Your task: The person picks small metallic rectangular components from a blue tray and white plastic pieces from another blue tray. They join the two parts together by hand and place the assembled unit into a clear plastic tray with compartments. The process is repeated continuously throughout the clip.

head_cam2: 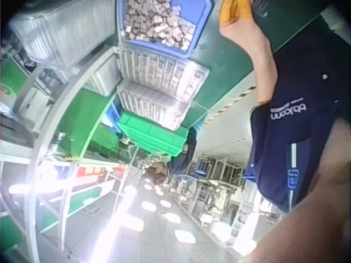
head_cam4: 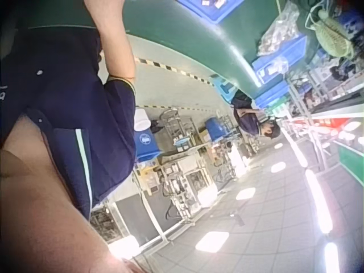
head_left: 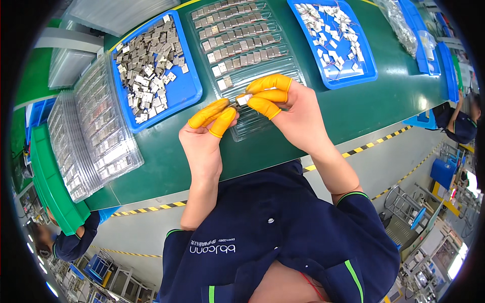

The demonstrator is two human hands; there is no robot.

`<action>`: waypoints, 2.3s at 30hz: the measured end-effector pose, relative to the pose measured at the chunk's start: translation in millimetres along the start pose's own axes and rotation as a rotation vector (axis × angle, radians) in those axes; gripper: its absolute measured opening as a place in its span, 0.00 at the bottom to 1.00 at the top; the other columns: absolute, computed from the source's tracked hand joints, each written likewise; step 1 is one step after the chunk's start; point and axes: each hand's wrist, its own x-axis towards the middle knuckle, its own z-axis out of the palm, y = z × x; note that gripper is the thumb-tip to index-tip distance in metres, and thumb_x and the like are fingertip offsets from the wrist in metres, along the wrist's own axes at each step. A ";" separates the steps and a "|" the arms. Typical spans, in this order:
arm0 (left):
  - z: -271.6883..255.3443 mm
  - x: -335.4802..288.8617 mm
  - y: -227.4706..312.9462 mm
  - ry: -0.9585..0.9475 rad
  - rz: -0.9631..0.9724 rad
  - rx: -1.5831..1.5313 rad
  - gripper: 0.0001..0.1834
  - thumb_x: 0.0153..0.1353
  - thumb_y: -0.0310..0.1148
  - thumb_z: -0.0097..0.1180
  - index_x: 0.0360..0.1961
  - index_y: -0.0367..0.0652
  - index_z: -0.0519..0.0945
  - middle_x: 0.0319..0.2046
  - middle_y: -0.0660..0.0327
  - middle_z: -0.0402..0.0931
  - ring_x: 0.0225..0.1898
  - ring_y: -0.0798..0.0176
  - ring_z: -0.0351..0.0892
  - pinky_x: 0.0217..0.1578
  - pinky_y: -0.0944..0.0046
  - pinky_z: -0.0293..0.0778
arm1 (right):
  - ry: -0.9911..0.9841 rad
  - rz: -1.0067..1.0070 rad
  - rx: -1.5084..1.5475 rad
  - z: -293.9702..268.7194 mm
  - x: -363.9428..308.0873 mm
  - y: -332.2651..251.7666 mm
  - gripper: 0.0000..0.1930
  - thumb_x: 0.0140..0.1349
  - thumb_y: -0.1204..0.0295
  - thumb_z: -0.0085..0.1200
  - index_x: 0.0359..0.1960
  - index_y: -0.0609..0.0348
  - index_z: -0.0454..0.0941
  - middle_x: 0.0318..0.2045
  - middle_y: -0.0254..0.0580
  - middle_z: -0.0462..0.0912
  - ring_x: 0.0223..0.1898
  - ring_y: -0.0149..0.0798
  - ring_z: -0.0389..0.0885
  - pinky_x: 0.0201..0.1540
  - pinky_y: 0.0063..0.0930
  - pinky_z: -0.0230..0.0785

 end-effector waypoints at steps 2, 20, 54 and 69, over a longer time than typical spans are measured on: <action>-1.7 -0.3 -1.9 0.004 0.077 0.032 0.14 0.50 0.17 0.59 0.40 0.27 0.77 0.35 0.53 0.79 0.35 0.63 0.80 0.40 0.67 0.76 | -0.005 0.005 -0.013 2.1 0.4 -1.3 0.09 0.53 0.79 0.57 0.37 0.67 0.77 0.34 0.39 0.82 0.37 0.29 0.80 0.41 0.20 0.71; -17.9 -0.7 5.0 -0.355 -0.067 0.114 0.10 0.46 0.16 0.61 0.33 0.29 0.81 0.32 0.53 0.79 0.33 0.63 0.80 0.38 0.68 0.77 | -0.438 0.295 0.217 -24.1 4.4 -1.7 0.15 0.40 0.83 0.65 0.33 0.67 0.79 0.33 0.42 0.81 0.35 0.32 0.80 0.39 0.23 0.73; -54.7 55.7 53.9 0.157 0.842 1.480 0.12 0.48 0.27 0.61 0.36 0.45 0.82 0.42 0.58 0.76 0.48 0.51 0.69 0.51 0.58 0.65 | 0.505 -0.796 -1.133 -35.8 46.1 13.6 0.05 0.46 0.74 0.59 0.26 0.58 0.78 0.26 0.41 0.79 0.35 0.40 0.77 0.59 0.45 0.53; -35.2 90.5 35.3 0.244 0.797 1.721 0.14 0.43 0.34 0.65 0.29 0.36 0.82 0.33 0.49 0.75 0.42 0.49 0.69 0.45 0.55 0.65 | 0.480 0.045 -1.011 -131.1 44.6 27.7 0.15 0.46 0.73 0.64 0.37 0.63 0.80 0.26 0.45 0.81 0.26 0.42 0.80 0.32 0.30 0.71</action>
